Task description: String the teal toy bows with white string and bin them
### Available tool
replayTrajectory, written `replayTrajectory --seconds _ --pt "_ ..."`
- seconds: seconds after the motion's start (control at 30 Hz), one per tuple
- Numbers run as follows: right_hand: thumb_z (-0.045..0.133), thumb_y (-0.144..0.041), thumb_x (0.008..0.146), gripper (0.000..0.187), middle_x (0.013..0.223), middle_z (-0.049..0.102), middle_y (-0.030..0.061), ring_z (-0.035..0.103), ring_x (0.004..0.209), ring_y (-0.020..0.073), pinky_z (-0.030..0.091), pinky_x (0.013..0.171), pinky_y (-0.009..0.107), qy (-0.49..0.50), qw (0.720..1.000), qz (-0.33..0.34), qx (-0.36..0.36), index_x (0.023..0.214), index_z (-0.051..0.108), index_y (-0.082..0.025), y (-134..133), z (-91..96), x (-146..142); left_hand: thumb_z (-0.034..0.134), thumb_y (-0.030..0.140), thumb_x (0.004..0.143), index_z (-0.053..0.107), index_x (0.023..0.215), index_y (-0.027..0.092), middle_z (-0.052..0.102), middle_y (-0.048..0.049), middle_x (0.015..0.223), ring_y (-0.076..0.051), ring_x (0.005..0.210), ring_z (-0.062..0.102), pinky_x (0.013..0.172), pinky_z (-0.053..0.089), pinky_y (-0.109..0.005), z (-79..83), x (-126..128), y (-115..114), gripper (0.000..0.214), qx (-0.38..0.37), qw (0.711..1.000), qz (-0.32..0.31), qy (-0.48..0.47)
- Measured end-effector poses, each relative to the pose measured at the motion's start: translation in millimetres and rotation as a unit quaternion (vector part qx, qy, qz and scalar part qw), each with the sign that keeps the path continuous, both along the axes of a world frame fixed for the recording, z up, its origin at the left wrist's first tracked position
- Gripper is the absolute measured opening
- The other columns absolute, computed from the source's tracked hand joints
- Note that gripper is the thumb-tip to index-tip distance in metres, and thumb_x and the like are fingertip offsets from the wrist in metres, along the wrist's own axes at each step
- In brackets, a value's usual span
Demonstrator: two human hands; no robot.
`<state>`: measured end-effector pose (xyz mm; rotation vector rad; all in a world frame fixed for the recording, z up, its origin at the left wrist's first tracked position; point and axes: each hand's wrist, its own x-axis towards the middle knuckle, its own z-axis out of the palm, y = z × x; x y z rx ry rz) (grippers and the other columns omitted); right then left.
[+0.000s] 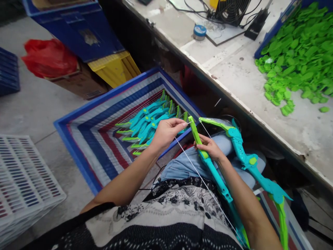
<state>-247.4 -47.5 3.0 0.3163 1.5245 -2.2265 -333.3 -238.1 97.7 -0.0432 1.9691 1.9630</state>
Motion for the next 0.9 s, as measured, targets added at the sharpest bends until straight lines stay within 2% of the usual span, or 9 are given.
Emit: replayTrajectory --seconds 0.27,0.37,0.43,0.53,0.63,0.7,0.73,0.8,0.9 --pt "0.081 -0.032 0.064 0.067 0.083 0.066 -0.0015 0.058 0.073 0.0116 0.048 0.074 0.028 0.011 1.0 0.002 0.008 0.128 0.061 -0.026 -3.8 1.5 0.5 0.078 0.037 0.064 0.067 0.068 0.015 0.045 0.0061 0.047 -0.007 0.046 0.039 0.045 0.029 -0.022 0.5 -0.2 6.3 0.025 0.023 1.0 0.001 0.012" --pt "0.079 -0.034 0.066 0.067 0.089 0.068 -0.0005 0.061 0.078 0.0132 0.049 0.079 0.03 0.028 0.999 0.005 0.036 0.13 0.059 -0.027 -7.5 0.1 3.0 0.077 0.035 0.065 0.066 0.081 0.017 0.039 0.0092 0.047 -0.005 0.043 0.032 0.044 0.027 -0.021 -0.6 2.2 9.5 0.027 0.043 0.999 0.021 0.021" --pt "0.076 -0.037 0.07 0.066 0.101 0.069 0.0019 0.063 0.089 0.0162 0.049 0.086 0.032 0.054 0.995 0.018 0.08 0.133 0.057 -0.027 -10.3 1.1 5.2 0.077 0.034 0.067 0.066 0.089 0.018 0.038 0.0096 0.048 -0.006 0.044 0.032 0.045 0.026 -0.021 -4.3 3.8 9.9 0.03 0.041 0.998 0.024 0.035" --pt "0.069 -0.038 0.078 0.054 0.116 0.066 0.0057 0.061 0.106 0.0208 0.046 0.097 0.038 0.138 0.965 0.023 0.221 0.129 0.06 -0.026 -14.1 11.7 4.7 0.074 0.034 0.07 0.068 0.085 0.017 0.037 0.008 0.049 -0.006 0.045 0.031 0.045 0.023 -0.023 -11.8 4.9 7.5 0.023 0.004 0.998 0.028 0.054" --pt "0.062 -0.035 0.085 0.038 0.114 0.066 0.0083 0.06 0.106 0.0215 0.046 0.098 0.039 0.255 0.89 -0.038 0.376 0.121 0.065 -0.023 -17.3 34.2 -7.8 0.072 0.034 0.071 0.068 0.083 0.016 0.036 0.0079 0.049 -0.006 0.044 0.029 0.044 0.02 -0.023 -16.5 4.9 4.3 0.021 -0.021 0.997 0.036 0.06" --pt "0.058 -0.033 0.088 0.033 0.11 0.066 0.0086 0.061 0.101 0.0202 0.048 0.094 0.037 0.314 0.849 -0.073 0.418 0.118 0.066 -0.022 -19.3 50.6 -24.1 0.071 0.034 0.071 0.069 0.084 0.016 0.035 0.0083 0.048 -0.006 0.044 0.028 0.044 0.019 -0.023 -17.3 4.8 3.2 0.022 -0.026 0.997 0.034 0.064" --pt "0.057 -0.031 0.089 0.03 0.108 0.066 0.0082 0.061 0.099 0.0192 0.049 0.091 0.036 0.333 0.839 -0.076 0.423 0.116 0.067 -0.022 -20.2 57.4 -33.7 0.07 0.034 0.072 0.069 0.085 0.016 0.035 0.0084 0.048 -0.006 0.044 0.027 0.044 0.019 -0.023 -17.3 4.8 3.0 0.023 -0.028 0.997 0.033 0.066" --pt "0.058 -0.03 0.089 0.025 0.101 0.066 0.0067 0.062 0.091 0.0169 0.051 0.084 0.032 0.357 0.837 -0.062 0.411 0.109 0.069 -0.021 -22.0 65.9 -52.6 0.07 0.035 0.072 0.069 0.085 0.015 0.035 0.0084 0.048 -0.006 0.044 0.027 0.045 0.019 -0.022 -17.1 4.7 3.2 0.024 -0.03 0.996 0.029 0.074" --pt "0.061 -0.028 0.086 0.015 0.086 0.065 0.0034 0.061 0.076 0.0136 0.051 0.07 0.027 0.349 0.865 -0.035 0.359 0.093 0.07 -0.019 -25.8 67.5 -71.0 0.07 0.038 0.073 0.069 0.086 0.015 0.035 0.0084 0.049 -0.005 0.044 0.027 0.044 0.018 -0.022 -17.9 3.9 3.7 0.026 -0.027 0.996 0.018 0.083"
